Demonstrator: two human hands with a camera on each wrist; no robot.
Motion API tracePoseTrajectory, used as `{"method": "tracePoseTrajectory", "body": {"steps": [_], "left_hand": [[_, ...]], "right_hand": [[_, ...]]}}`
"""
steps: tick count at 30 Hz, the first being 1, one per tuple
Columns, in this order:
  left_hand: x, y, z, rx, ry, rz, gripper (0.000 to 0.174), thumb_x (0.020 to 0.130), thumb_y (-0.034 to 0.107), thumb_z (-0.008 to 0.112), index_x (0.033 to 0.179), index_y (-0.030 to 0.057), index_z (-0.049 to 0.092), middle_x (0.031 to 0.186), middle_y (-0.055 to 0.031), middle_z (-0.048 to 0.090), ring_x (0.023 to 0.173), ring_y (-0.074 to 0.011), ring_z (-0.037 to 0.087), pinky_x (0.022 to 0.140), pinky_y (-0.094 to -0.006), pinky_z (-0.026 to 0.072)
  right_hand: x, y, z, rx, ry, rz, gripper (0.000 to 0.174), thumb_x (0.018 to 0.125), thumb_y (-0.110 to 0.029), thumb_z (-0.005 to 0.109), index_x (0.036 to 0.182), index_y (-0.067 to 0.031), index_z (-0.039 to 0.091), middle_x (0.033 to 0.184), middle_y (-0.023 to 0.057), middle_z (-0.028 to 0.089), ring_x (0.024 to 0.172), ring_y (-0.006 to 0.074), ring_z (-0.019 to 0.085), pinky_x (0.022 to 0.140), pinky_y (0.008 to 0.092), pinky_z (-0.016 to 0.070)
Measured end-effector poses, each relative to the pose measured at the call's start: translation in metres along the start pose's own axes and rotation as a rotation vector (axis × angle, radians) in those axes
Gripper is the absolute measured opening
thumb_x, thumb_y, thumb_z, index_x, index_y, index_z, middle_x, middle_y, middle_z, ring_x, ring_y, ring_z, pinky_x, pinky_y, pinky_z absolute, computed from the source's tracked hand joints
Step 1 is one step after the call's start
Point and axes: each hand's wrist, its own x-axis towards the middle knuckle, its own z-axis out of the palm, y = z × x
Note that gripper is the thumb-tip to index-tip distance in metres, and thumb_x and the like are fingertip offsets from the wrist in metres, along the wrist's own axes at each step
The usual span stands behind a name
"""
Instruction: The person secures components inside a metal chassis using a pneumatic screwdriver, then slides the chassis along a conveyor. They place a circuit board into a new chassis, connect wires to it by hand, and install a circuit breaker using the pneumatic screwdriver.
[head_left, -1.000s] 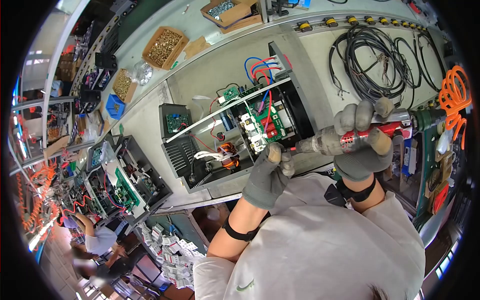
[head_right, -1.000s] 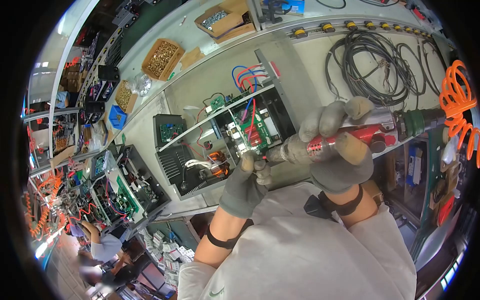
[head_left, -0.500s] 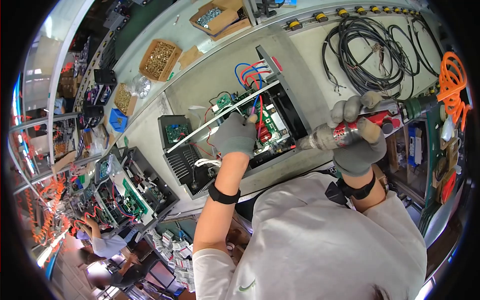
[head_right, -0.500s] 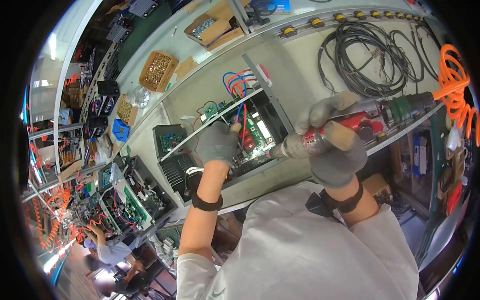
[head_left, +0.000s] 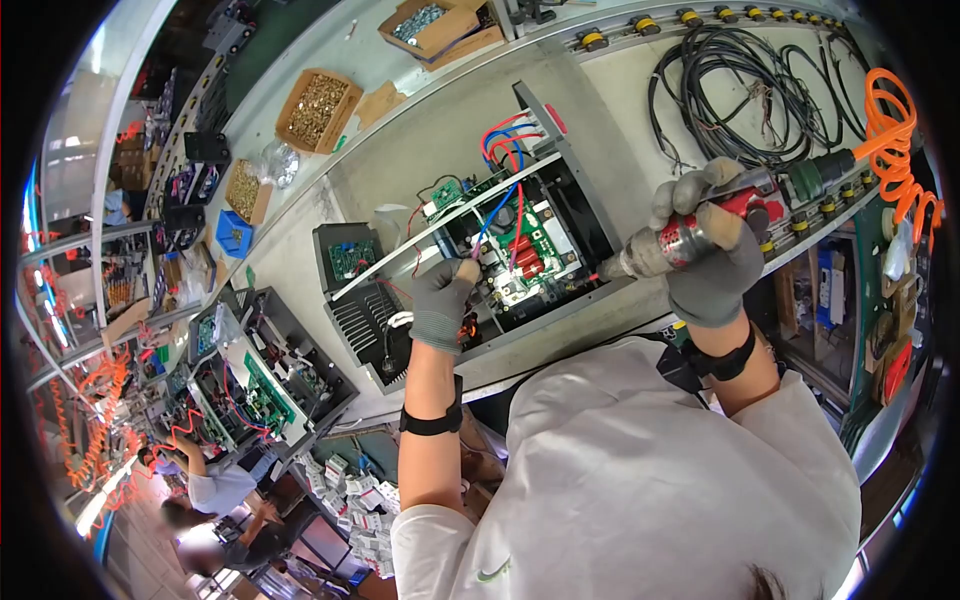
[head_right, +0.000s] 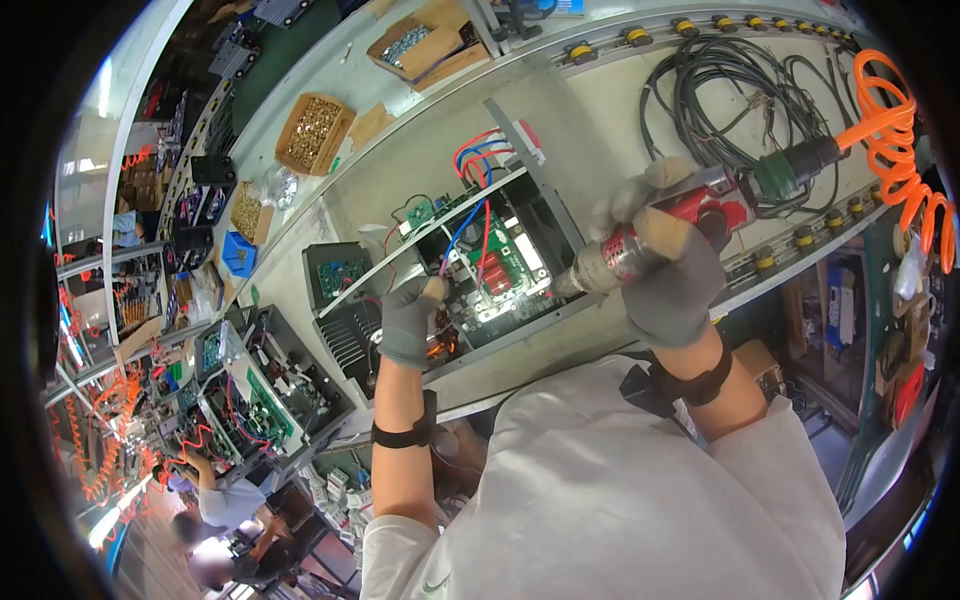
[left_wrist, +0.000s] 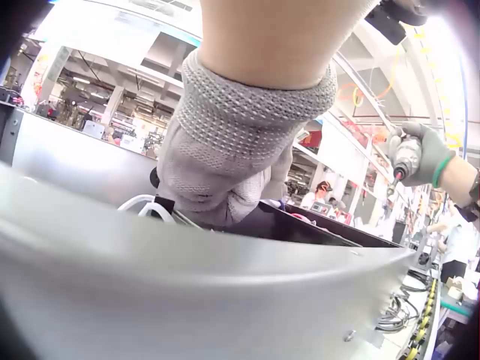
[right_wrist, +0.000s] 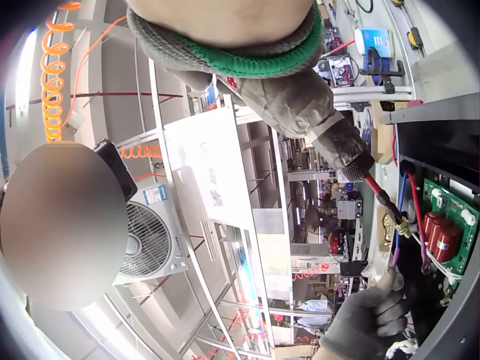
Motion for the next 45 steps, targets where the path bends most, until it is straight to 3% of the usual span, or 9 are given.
{"method": "tracePoseTrajectory", "body": {"steps": [5, 18, 24, 27, 29, 34, 39, 42, 45], "left_hand": [[-0.006, -0.008, -0.002, -0.030, -0.094, -0.095, 0.020, 0.089, 0.017, 0.059, 0.091, -0.0004, 0.069, 0.068, 0.0017, 0.057, 0.061, -0.0055, 0.046, 0.055, -0.0204, 0.0332], [-0.008, -0.012, 0.002, -0.014, -0.188, 0.054, 0.019, 0.090, 0.013, 0.054, 0.098, -0.0007, 0.064, 0.079, -0.0001, 0.059, 0.069, -0.0088, 0.051, 0.062, -0.0232, 0.0402], [-0.010, 0.010, 0.000, 0.280, -0.142, 0.181, 0.021, 0.085, 0.012, 0.056, 0.097, -0.0034, 0.064, 0.074, -0.0038, 0.060, 0.070, -0.0103, 0.053, 0.062, -0.0255, 0.0417], [-0.003, 0.034, 0.001, 0.575, -0.170, 0.261, 0.020, 0.081, 0.009, 0.055, 0.098, 0.0013, 0.064, 0.074, -0.0096, 0.063, 0.069, -0.0180, 0.059, 0.062, -0.0321, 0.0456], [-0.003, 0.066, 0.015, 1.062, 0.009, 0.444, 0.025, 0.078, 0.012, 0.055, 0.101, 0.0160, 0.066, 0.078, -0.0148, 0.063, 0.075, -0.0345, 0.062, 0.064, -0.0446, 0.0477], [0.033, 0.070, 0.016, 1.429, -0.446, 0.734, 0.039, 0.070, 0.009, 0.060, 0.106, 0.0236, 0.065, 0.088, -0.0072, 0.060, 0.086, -0.0275, 0.060, 0.073, -0.0397, 0.0469], [0.040, 0.064, 0.006, 1.566, -0.354, 0.835, 0.040, 0.068, 0.011, 0.063, 0.105, 0.0252, 0.063, 0.084, -0.0050, 0.059, 0.084, -0.0248, 0.059, 0.076, -0.0406, 0.0452], [0.043, 0.051, -0.001, 1.519, -0.286, 0.868, 0.042, 0.068, 0.012, 0.063, 0.108, 0.0262, 0.061, 0.084, -0.0041, 0.058, 0.084, -0.0242, 0.058, 0.077, -0.0414, 0.0445], [0.044, 0.045, -0.005, 1.507, -0.254, 0.877, 0.044, 0.069, 0.014, 0.063, 0.110, 0.0269, 0.059, 0.084, -0.0030, 0.057, 0.085, -0.0239, 0.058, 0.078, -0.0420, 0.0437]], "right_hand": [[0.011, 0.018, 0.022, 0.080, -0.048, 0.090, 0.033, 0.070, -0.007, 0.055, 0.102, -0.0047, 0.049, 0.082, 0.0115, 0.056, 0.073, 0.0263, 0.056, 0.069, 0.0385, 0.0473], [0.012, 0.078, 0.047, 0.012, -0.213, -0.028, 0.022, 0.073, -0.001, 0.053, 0.095, 0.0004, 0.053, 0.083, 0.0111, 0.060, 0.075, 0.0218, 0.057, 0.069, 0.0354, 0.0478], [0.005, 0.072, 0.048, 0.010, -0.251, 0.011, 0.025, 0.072, 0.002, 0.052, 0.097, -0.0001, 0.052, 0.082, 0.0121, 0.059, 0.075, 0.0220, 0.057, 0.068, 0.0348, 0.0480], [0.005, 0.072, 0.047, 0.053, -0.228, 0.048, 0.026, 0.071, 0.002, 0.050, 0.097, -0.0002, 0.052, 0.082, 0.0124, 0.059, 0.075, 0.0222, 0.056, 0.066, 0.0346, 0.0480], [0.007, 0.073, 0.044, 0.038, -0.244, 0.049, 0.026, 0.071, 0.002, 0.050, 0.097, -0.0002, 0.052, 0.082, 0.0125, 0.059, 0.075, 0.0223, 0.056, 0.066, 0.0347, 0.0480], [0.008, 0.072, 0.043, 0.030, -0.294, 0.100, 0.025, 0.071, 0.003, 0.051, 0.095, -0.0003, 0.051, 0.081, 0.0121, 0.059, 0.076, 0.0224, 0.058, 0.068, 0.0358, 0.0489], [0.012, 0.075, 0.043, -0.025, -0.334, 0.026, 0.026, 0.069, 0.008, 0.054, 0.093, -0.0007, 0.052, 0.083, 0.0112, 0.060, 0.075, 0.0206, 0.059, 0.069, 0.0332, 0.0494], [0.013, 0.075, 0.041, -0.115, -0.377, 0.219, 0.025, 0.070, 0.010, 0.056, 0.093, -0.0004, 0.053, 0.085, 0.0110, 0.061, 0.078, 0.0192, 0.060, 0.070, 0.0311, 0.0501], [0.015, 0.085, 0.040, -0.177, -0.501, 0.054, 0.025, 0.071, 0.012, 0.057, 0.092, -0.0005, 0.053, 0.085, 0.0111, 0.061, 0.079, 0.0176, 0.061, 0.069, 0.0295, 0.0508]]}}
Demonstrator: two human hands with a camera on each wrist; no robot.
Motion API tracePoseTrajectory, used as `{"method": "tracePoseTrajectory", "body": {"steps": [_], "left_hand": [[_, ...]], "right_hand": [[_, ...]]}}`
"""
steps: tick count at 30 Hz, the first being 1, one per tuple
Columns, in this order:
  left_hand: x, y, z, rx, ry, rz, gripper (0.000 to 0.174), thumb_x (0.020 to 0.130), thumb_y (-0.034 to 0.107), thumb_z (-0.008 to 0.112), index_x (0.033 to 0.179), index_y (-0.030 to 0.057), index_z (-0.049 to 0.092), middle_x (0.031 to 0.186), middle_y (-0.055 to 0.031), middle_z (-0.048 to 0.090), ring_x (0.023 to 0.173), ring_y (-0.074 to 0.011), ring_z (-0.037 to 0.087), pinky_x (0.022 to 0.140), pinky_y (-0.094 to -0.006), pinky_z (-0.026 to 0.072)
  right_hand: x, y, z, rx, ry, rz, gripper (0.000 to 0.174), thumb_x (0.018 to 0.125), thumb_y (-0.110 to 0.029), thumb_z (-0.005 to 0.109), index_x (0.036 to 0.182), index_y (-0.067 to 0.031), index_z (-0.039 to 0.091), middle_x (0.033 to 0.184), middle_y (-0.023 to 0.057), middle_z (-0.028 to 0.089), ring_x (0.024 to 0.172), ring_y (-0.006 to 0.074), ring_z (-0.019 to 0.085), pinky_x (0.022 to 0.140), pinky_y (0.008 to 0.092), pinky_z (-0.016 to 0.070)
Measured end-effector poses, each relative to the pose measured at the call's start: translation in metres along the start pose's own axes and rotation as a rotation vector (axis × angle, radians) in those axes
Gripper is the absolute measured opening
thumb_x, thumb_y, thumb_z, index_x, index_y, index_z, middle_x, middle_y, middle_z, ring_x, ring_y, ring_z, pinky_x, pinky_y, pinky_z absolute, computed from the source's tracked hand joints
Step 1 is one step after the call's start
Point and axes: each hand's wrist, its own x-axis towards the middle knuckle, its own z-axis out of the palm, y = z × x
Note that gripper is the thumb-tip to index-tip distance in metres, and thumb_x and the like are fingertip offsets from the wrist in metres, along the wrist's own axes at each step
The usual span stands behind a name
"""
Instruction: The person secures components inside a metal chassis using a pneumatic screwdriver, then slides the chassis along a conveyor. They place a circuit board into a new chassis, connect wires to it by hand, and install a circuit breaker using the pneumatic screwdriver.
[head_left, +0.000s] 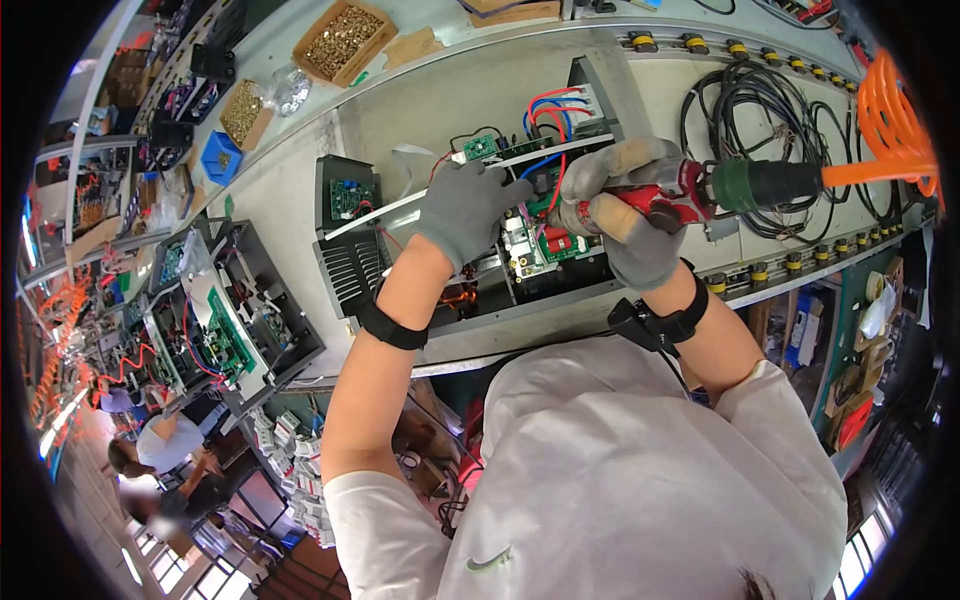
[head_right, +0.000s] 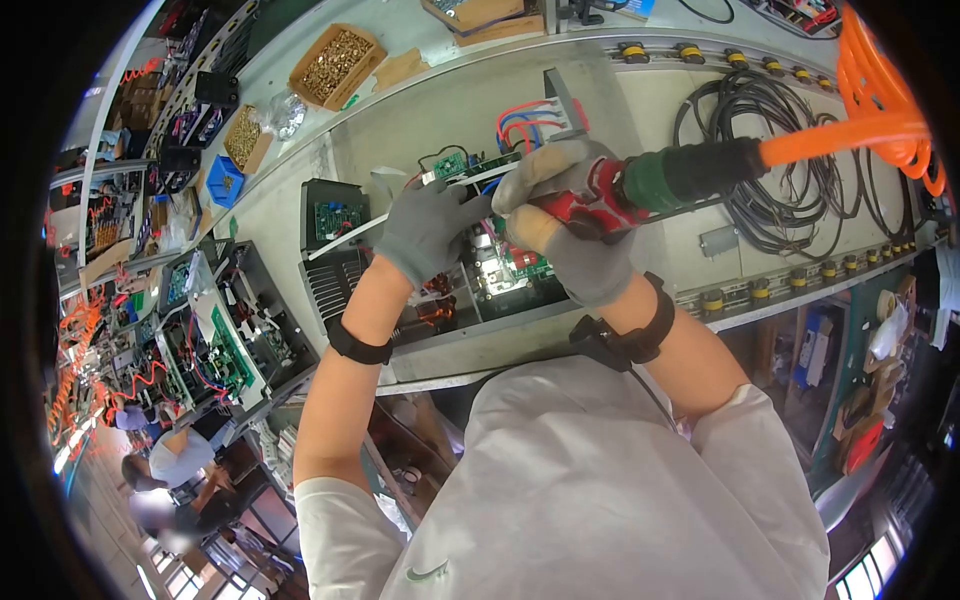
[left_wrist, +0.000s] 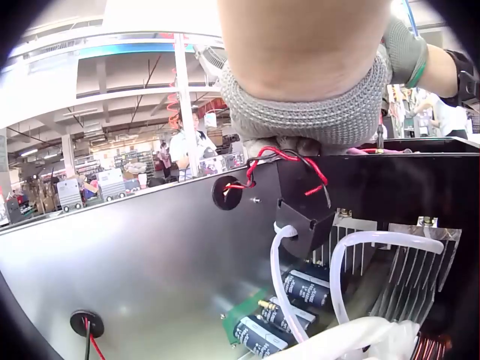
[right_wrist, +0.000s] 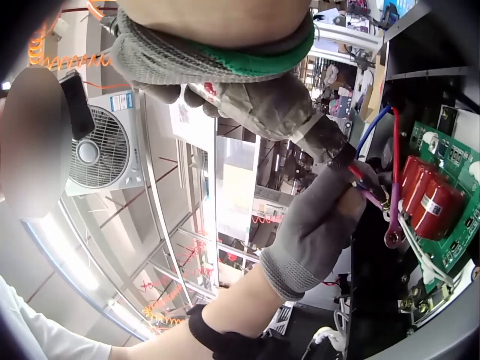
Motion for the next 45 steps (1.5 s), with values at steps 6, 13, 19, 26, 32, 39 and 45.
{"method": "tracePoseTrajectory", "body": {"steps": [6, 13, 19, 26, 32, 39, 45], "left_hand": [[-0.002, -0.001, -0.006, -0.040, 0.012, 0.018, 0.041, 0.075, 0.010, 0.061, 0.112, 0.0266, 0.060, 0.086, -0.0020, 0.059, 0.088, -0.0227, 0.059, 0.074, -0.0386, 0.0452], [-0.005, -0.006, 0.002, -0.022, 0.081, 0.087, 0.047, 0.073, 0.010, 0.063, 0.114, 0.0303, 0.058, 0.089, -0.0025, 0.059, 0.088, -0.0232, 0.059, 0.074, -0.0380, 0.0457], [-0.004, -0.006, -0.005, -0.020, -0.016, 0.122, 0.047, 0.073, 0.012, 0.064, 0.115, 0.0319, 0.057, 0.088, -0.0026, 0.059, 0.089, -0.0223, 0.059, 0.074, -0.0374, 0.0455], [0.004, -0.002, -0.006, 0.037, -0.117, 0.102, 0.036, 0.075, 0.018, 0.064, 0.109, 0.0305, 0.061, 0.090, -0.0022, 0.059, 0.092, -0.0220, 0.059, 0.079, -0.0373, 0.0448], [-0.001, -0.008, 0.006, -0.037, 0.055, 0.131, 0.020, 0.071, 0.021, 0.066, 0.091, 0.0173, 0.066, 0.091, -0.0019, 0.059, 0.093, -0.0214, 0.056, 0.082, -0.0371, 0.0427], [0.002, -0.008, 0.009, -0.047, -0.064, 0.071, 0.027, 0.075, 0.024, 0.065, 0.102, 0.0223, 0.065, 0.092, 0.0017, 0.060, 0.095, -0.0191, 0.056, 0.086, -0.0355, 0.0401], [-0.010, -0.011, 0.022, -0.111, 0.210, 0.113, 0.022, 0.075, 0.025, 0.065, 0.097, 0.0216, 0.066, 0.088, 0.0011, 0.058, 0.095, -0.0193, 0.054, 0.087, -0.0351, 0.0399]], "right_hand": [[-0.004, 0.002, 0.003, -0.166, -0.007, 0.098, 0.023, 0.071, 0.012, 0.056, 0.091, -0.0009, 0.056, 0.087, 0.0109, 0.062, 0.080, 0.0167, 0.061, 0.069, 0.0296, 0.0518], [-0.006, 0.008, -0.001, -0.222, -0.085, 0.036, 0.024, 0.072, 0.014, 0.056, 0.091, -0.0005, 0.057, 0.090, 0.0112, 0.062, 0.082, 0.0173, 0.061, 0.076, 0.0306, 0.0514], [-0.008, 0.014, -0.003, -0.253, -0.156, 0.007, 0.025, 0.074, 0.016, 0.054, 0.093, -0.0007, 0.057, 0.090, 0.0111, 0.062, 0.084, 0.0172, 0.060, 0.077, 0.0304, 0.0507], [-0.004, 0.008, 0.011, -0.268, -0.168, 0.073, 0.023, 0.073, 0.016, 0.055, 0.089, -0.0012, 0.058, 0.089, 0.0091, 0.062, 0.084, 0.0164, 0.060, 0.077, 0.0291, 0.0504], [0.006, 0.006, 0.024, -0.377, -0.143, 0.139, 0.023, 0.071, 0.016, 0.059, 0.087, -0.0009, 0.057, 0.085, 0.0069, 0.061, 0.079, 0.0154, 0.059, 0.074, 0.0280, 0.0503], [0.013, 0.011, 0.036, -0.265, -0.142, 0.174, 0.021, 0.072, 0.014, 0.058, 0.086, -0.0017, 0.057, 0.083, 0.0071, 0.061, 0.078, 0.0152, 0.060, 0.072, 0.0277, 0.0508], [0.014, 0.011, 0.038, -0.467, -0.187, 0.152, 0.021, 0.071, 0.014, 0.058, 0.086, -0.0016, 0.057, 0.084, 0.0072, 0.062, 0.079, 0.0153, 0.061, 0.073, 0.0279, 0.0508]]}}
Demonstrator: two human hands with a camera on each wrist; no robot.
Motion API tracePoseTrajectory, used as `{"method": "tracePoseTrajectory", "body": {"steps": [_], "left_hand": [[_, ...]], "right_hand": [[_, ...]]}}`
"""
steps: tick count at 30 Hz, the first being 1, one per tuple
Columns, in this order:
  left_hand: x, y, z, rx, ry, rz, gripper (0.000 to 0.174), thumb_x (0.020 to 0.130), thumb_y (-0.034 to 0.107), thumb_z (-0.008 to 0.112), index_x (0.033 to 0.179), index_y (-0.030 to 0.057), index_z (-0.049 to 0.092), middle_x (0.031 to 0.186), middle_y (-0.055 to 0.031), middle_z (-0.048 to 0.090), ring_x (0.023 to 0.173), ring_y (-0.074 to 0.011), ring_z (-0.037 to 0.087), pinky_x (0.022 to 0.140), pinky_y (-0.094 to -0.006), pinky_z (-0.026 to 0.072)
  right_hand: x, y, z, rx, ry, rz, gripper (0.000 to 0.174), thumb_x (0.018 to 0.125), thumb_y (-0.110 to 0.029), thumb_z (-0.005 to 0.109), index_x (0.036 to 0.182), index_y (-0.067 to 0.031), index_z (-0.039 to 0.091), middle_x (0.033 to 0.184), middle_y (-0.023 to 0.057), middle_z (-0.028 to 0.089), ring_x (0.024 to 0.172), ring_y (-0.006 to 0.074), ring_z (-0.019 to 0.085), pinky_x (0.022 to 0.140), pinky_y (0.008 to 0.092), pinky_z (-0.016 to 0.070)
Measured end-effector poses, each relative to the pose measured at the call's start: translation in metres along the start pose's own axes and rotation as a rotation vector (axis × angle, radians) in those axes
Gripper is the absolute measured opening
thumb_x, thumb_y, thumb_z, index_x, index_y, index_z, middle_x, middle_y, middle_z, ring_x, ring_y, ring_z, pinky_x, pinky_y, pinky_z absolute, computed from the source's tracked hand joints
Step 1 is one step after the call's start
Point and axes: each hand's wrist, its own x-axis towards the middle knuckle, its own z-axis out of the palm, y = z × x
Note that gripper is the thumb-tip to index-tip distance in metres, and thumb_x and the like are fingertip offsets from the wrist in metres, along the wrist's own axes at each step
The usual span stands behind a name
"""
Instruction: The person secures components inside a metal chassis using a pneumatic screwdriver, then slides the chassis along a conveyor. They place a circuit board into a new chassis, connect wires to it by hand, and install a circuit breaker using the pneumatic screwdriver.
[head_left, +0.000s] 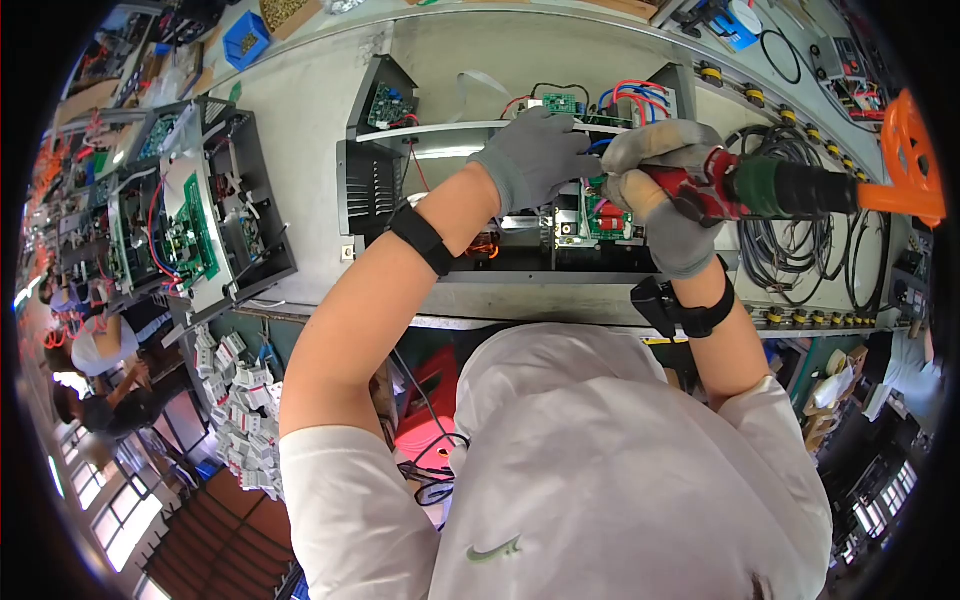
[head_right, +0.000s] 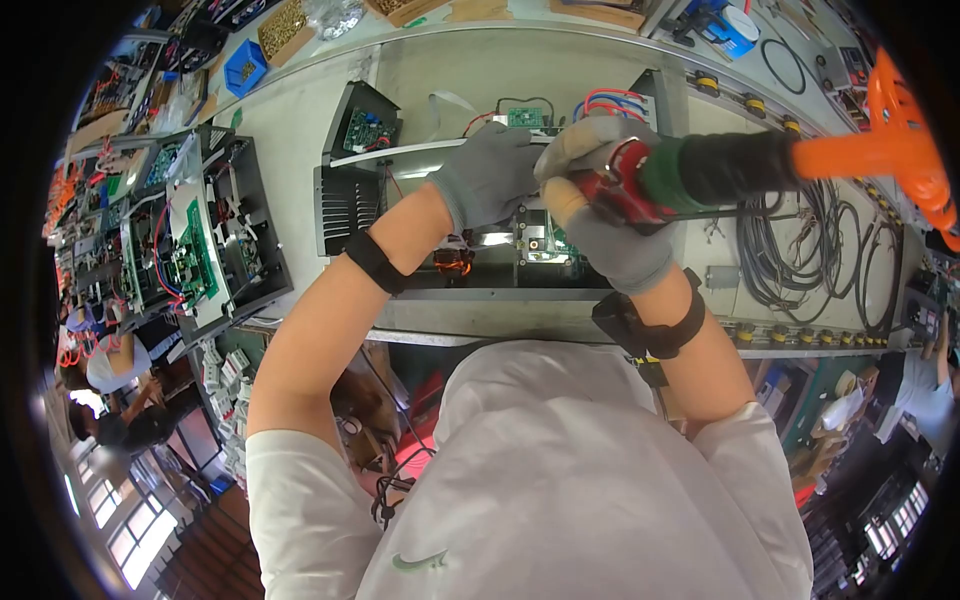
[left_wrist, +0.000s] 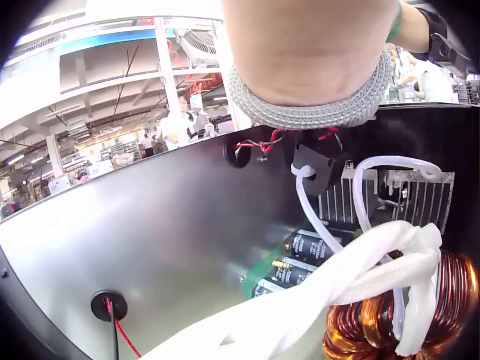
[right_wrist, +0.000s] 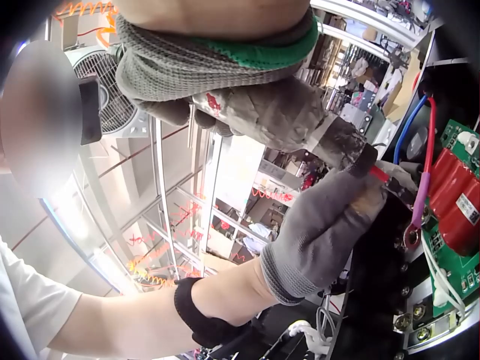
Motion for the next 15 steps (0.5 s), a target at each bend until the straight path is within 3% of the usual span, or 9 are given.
{"method": "tracePoseTrajectory", "body": {"steps": [3, 5, 8, 11, 15], "left_hand": [[0.001, 0.003, -0.002, 0.011, 0.010, -0.019, 0.021, 0.077, 0.025, 0.064, 0.097, 0.0218, 0.066, 0.090, 0.0009, 0.059, 0.098, -0.0190, 0.054, 0.088, -0.0350, 0.0395], [0.007, 0.006, -0.010, 0.007, -0.134, -0.057, 0.019, 0.079, 0.022, 0.061, 0.097, 0.0216, 0.067, 0.090, 0.0006, 0.060, 0.099, -0.0188, 0.054, 0.088, -0.0348, 0.0392], [0.013, 0.008, -0.007, 0.012, -0.202, -0.078, 0.019, 0.080, 0.019, 0.057, 0.096, 0.0211, 0.067, 0.090, 0.0008, 0.061, 0.100, -0.0185, 0.054, 0.088, -0.0346, 0.0388], [0.009, 0.008, -0.006, 0.044, -0.120, -0.059, 0.019, 0.080, 0.017, 0.056, 0.094, 0.0209, 0.067, 0.088, 0.0007, 0.062, 0.099, -0.0185, 0.055, 0.086, -0.0350, 0.0392], [0.011, 0.008, -0.005, 0.065, -0.149, -0.051, 0.018, 0.081, 0.017, 0.055, 0.094, 0.0210, 0.067, 0.086, 0.0005, 0.062, 0.097, -0.0184, 0.055, 0.084, -0.0351, 0.0395]], "right_hand": [[-0.001, 0.003, -0.001, -0.008, -0.019, -0.041, 0.022, 0.071, 0.014, 0.058, 0.086, -0.0017, 0.057, 0.085, 0.0073, 0.062, 0.080, 0.0156, 0.061, 0.074, 0.0287, 0.0507], [-0.001, 0.003, -0.001, -0.022, -0.048, -0.032, 0.021, 0.072, 0.013, 0.058, 0.087, -0.0018, 0.057, 0.085, 0.0069, 0.062, 0.081, 0.0158, 0.061, 0.076, 0.0294, 0.0506], [-0.004, 0.004, 0.002, 0.043, -0.015, 0.001, 0.020, 0.074, 0.011, 0.058, 0.089, -0.0018, 0.057, 0.086, 0.0067, 0.062, 0.081, 0.0156, 0.060, 0.076, 0.0293, 0.0505], [-0.006, 0.007, 0.002, -0.046, -0.018, -0.014, 0.020, 0.075, 0.010, 0.058, 0.091, -0.0019, 0.056, 0.087, 0.0065, 0.062, 0.082, 0.0159, 0.060, 0.075, 0.0292, 0.0506], [-0.003, 0.009, 0.002, -0.019, -0.016, -0.037, 0.023, 0.075, 0.011, 0.057, 0.094, -0.0019, 0.056, 0.088, 0.0070, 0.062, 0.081, 0.0161, 0.060, 0.077, 0.0295, 0.0500]]}}
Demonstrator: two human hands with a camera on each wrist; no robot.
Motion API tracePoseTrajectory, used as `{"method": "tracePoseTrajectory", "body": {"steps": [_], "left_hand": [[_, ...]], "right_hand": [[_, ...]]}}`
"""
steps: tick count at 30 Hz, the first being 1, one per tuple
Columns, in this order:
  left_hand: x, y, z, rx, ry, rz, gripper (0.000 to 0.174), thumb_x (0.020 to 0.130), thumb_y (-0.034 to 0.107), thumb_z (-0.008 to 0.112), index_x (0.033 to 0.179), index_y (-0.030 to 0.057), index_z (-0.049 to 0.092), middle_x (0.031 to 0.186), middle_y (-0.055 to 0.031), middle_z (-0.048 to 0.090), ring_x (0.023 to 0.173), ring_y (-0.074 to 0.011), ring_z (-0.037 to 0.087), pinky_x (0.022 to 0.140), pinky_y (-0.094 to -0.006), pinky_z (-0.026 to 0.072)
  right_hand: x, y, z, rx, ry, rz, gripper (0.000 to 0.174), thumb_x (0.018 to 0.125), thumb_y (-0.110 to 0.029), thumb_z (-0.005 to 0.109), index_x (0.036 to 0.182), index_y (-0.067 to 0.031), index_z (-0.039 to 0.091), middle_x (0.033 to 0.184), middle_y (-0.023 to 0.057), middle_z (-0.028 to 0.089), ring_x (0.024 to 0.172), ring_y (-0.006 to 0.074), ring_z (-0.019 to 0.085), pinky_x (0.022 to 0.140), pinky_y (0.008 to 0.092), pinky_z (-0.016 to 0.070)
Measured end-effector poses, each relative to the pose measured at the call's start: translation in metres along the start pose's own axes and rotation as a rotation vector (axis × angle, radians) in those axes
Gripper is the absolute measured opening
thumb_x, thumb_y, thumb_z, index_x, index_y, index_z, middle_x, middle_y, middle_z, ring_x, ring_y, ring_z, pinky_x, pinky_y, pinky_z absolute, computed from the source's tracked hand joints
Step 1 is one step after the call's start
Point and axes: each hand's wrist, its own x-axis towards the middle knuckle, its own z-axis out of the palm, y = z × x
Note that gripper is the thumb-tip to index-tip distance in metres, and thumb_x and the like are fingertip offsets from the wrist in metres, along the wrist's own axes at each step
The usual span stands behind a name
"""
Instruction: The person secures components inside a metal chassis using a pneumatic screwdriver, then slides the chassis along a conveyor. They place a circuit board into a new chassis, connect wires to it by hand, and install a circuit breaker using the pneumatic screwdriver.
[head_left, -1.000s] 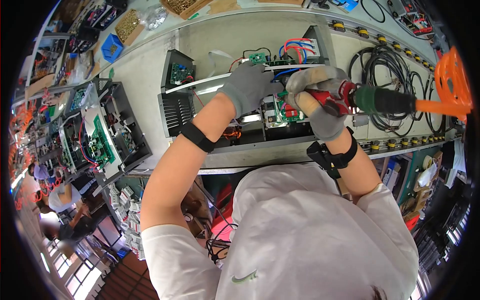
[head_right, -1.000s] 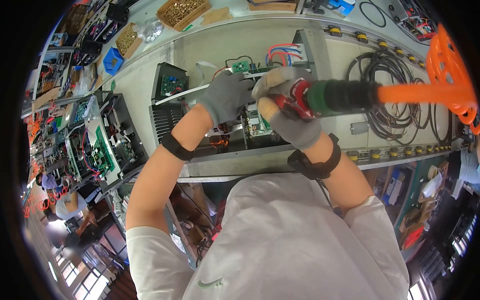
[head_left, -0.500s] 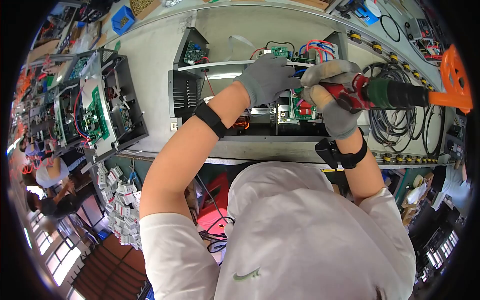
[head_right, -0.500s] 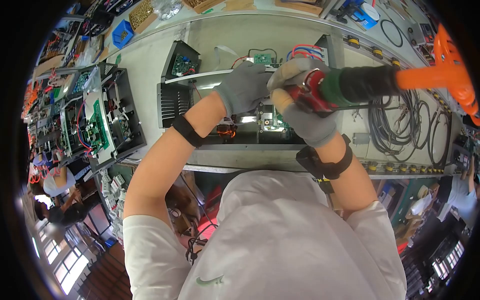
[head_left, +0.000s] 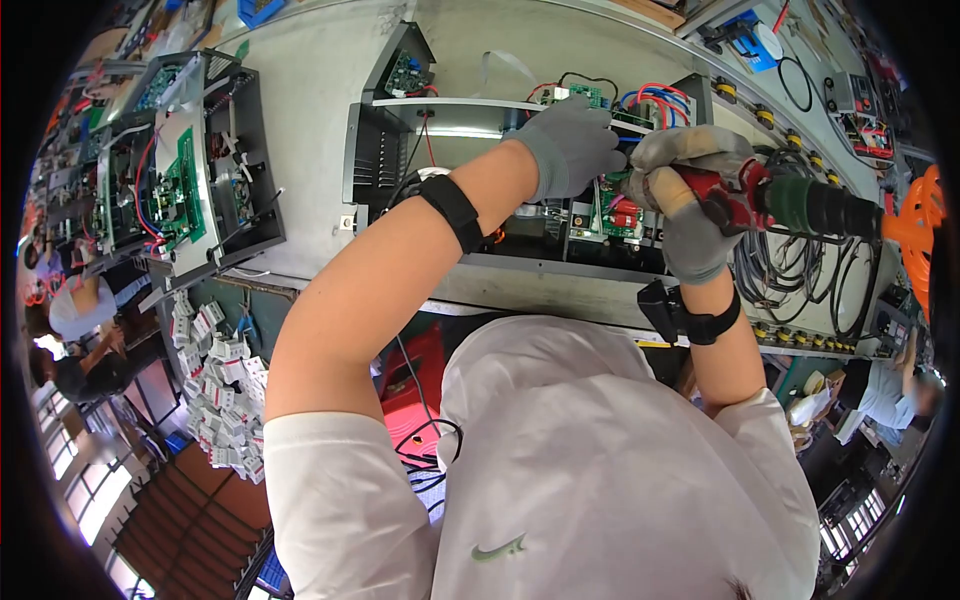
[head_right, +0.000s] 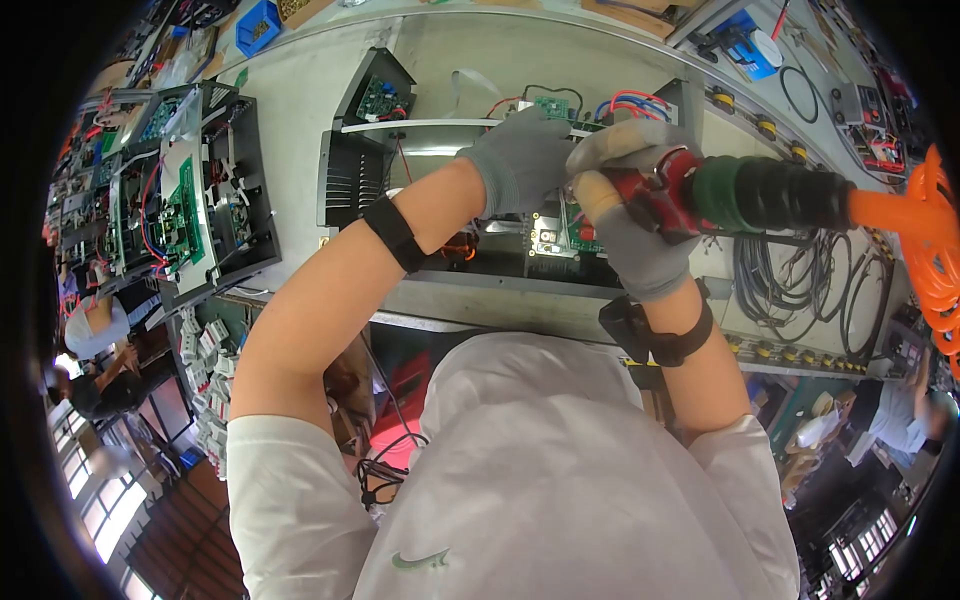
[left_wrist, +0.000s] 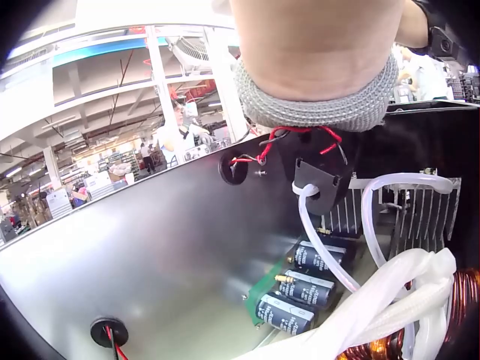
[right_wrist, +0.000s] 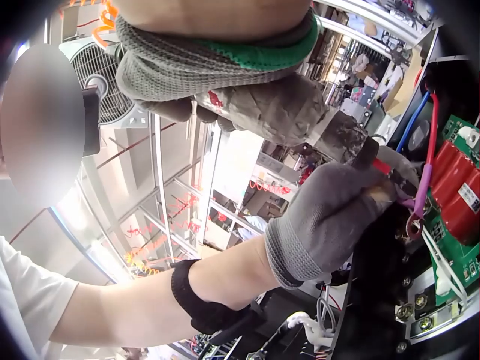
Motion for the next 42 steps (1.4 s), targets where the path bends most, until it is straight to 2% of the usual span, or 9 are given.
{"method": "tracePoseTrajectory", "body": {"steps": [18, 22, 24, 26, 30, 32, 34, 39, 42], "left_hand": [[0.004, -0.004, 0.001, -0.076, 0.015, -0.004, 0.018, 0.079, 0.016, 0.058, 0.094, 0.0164, 0.068, 0.082, -0.0043, 0.065, 0.091, -0.0230, 0.059, 0.078, -0.0366, 0.0438], [-0.006, -0.002, -0.002, -0.587, 0.297, -0.227, 0.023, 0.076, 0.008, 0.058, 0.098, 0.0093, 0.063, 0.082, -0.0138, 0.062, 0.084, -0.0304, 0.060, 0.071, -0.0390, 0.0469], [-0.017, 0.009, -0.013, -0.862, 0.510, -0.761, 0.031, 0.078, 0.010, 0.056, 0.109, 0.0049, 0.058, 0.090, -0.0190, 0.062, 0.086, -0.0330, 0.061, 0.075, -0.0384, 0.0480], [-0.024, 0.017, 0.001, -1.238, 0.464, -0.893, 0.032, 0.080, 0.007, 0.053, 0.112, 0.0028, 0.054, 0.090, -0.0179, 0.061, 0.082, -0.0262, 0.063, 0.074, -0.0370, 0.0487], [-0.039, 0.067, -0.019, -1.916, 0.332, -0.771, 0.024, 0.089, -0.006, 0.039, 0.110, -0.0013, 0.051, 0.099, -0.0125, 0.060, 0.084, -0.0195, 0.064, 0.076, -0.0304, 0.0536], [-0.038, 0.092, -0.021, -1.962, 0.340, -0.686, 0.022, 0.090, -0.003, 0.044, 0.110, -0.0026, 0.052, 0.096, -0.0121, 0.062, 0.089, -0.0186, 0.062, 0.076, -0.0272, 0.0510], [-0.031, 0.114, -0.033, -2.156, 0.359, -0.905, 0.019, 0.092, -0.002, 0.044, 0.109, -0.0036, 0.051, 0.097, -0.0147, 0.062, 0.086, -0.0208, 0.062, 0.071, -0.0255, 0.0515], [-0.018, 0.133, -0.015, -2.145, 0.310, -0.782, 0.039, 0.092, 0.035, 0.056, 0.107, -0.0006, 0.053, 0.083, -0.0084, 0.060, 0.070, -0.0136, 0.059, 0.054, -0.0181, 0.0422], [-0.014, 0.138, -0.012, -2.230, 0.294, -0.810, 0.043, 0.090, 0.041, 0.057, 0.105, 0.0009, 0.054, 0.078, -0.0059, 0.059, 0.065, -0.0117, 0.057, 0.050, -0.0186, 0.0404]], "right_hand": [[0.002, -0.003, 0.002, 0.064, 0.021, -0.084, 0.027, 0.073, 0.013, 0.059, 0.096, -0.0011, 0.052, 0.087, 0.0114, 0.062, 0.075, 0.0172, 0.060, 0.070, 0.0293, 0.0502], [0.005, -0.041, -0.010, 0.261, 0.114, -0.270, 0.026, 0.071, 0.005, 0.059, 0.095, -0.0007, 0.052, 0.085, 0.0136, 0.060, 0.074, 0.0236, 0.058, 0.066, 0.0333, 0.0496], [0.003, -0.054, -0.029, 0.240, 0.123, -0.349, 0.028, 0.072, 0.001, 0.059, 0.098, -0.0016, 0.050, 0.085, 0.0143, 0.058, 0.079, 0.0256, 0.057, 0.071, 0.0389, 0.0490], [-0.013, -0.067, -0.040, 0.259, 0.243, -0.257, 0.027, 0.074, 0.001, 0.056, 0.099, -0.0026, 0.048, 0.087, 0.0140, 0.057, 0.080, 0.0258, 0.056, 0.070, 0.0386, 0.0495], [-0.040, -0.072, -0.057, 0.299, 0.306, -0.199, 0.026, 0.075, 0.001, 0.055, 0.100, -0.0031, 0.047, 0.088, 0.0135, 0.056, 0.082, 0.0260, 0.056, 0.069, 0.0376, 0.0504], [-0.052, -0.073, -0.060, 0.342, 0.372, -0.155, 0.027, 0.075, 0.001, 0.055, 0.100, -0.0029, 0.046, 0.087, 0.0134, 0.055, 0.082, 0.0257, 0.056, 0.065, 0.0358, 0.0508], [-0.058, -0.073, -0.065, 0.314, 0.407, -0.184, 0.028, 0.075, 0.001, 0.055, 0.102, -0.0028, 0.047, 0.086, 0.0136, 0.055, 0.081, 0.0266, 0.056, 0.061, 0.0352, 0.0510], [-0.063, -0.080, -0.072, 0.497, 0.485, -0.250, 0.032, 0.075, 0.000, 0.055, 0.107, -0.0040, 0.050, 0.085, 0.0141, 0.056, 0.080, 0.0300, 0.056, 0.064, 0.0379, 0.0511], [-0.063, -0.080, -0.077, 0.556, 0.456, -0.292, 0.033, 0.076, -0.003, 0.055, 0.109, -0.0051, 0.051, 0.087, 0.0143, 0.056, 0.080, 0.0308, 0.056, 0.066, 0.0398, 0.0502]]}}
